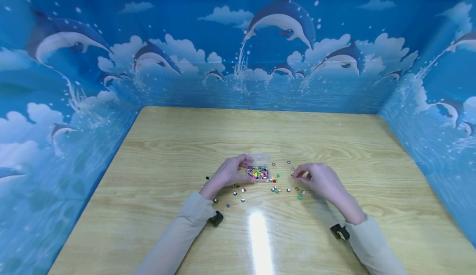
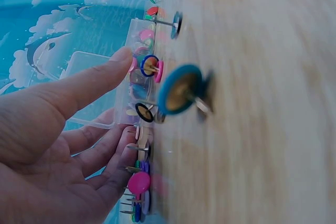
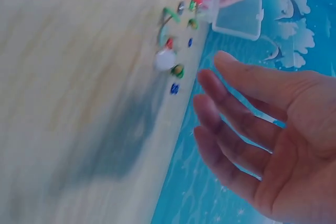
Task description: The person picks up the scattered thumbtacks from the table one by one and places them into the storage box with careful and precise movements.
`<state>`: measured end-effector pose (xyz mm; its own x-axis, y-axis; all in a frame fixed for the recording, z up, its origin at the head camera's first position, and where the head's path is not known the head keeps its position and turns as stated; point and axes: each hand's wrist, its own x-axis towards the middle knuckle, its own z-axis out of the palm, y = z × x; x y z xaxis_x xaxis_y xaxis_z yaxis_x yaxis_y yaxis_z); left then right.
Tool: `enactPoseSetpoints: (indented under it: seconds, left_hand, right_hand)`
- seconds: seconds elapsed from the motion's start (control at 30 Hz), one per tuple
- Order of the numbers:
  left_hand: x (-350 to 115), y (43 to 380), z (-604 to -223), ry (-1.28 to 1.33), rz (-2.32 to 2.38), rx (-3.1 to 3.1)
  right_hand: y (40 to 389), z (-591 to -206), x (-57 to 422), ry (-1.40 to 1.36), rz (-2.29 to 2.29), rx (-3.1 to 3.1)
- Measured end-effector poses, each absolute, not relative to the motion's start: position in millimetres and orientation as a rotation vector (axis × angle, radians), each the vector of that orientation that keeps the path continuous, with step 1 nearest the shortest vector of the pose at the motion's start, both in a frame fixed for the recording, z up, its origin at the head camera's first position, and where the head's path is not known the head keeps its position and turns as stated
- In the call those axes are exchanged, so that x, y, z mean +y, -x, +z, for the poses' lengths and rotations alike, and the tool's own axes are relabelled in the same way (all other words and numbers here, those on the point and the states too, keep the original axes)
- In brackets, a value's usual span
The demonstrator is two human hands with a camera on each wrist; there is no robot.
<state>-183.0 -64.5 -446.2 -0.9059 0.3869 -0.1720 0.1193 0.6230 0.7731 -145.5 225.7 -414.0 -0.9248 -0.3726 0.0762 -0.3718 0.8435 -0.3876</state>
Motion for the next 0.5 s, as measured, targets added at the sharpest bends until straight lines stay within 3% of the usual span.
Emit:
enactPoseSetpoints:
  seconds: [0.5]
  left_hand:
    - [-64, 182, -446, -0.416, 1.184, 2.514]
  right_hand:
    - [135, -422, 243, 0.587, -0.594, 2.860]
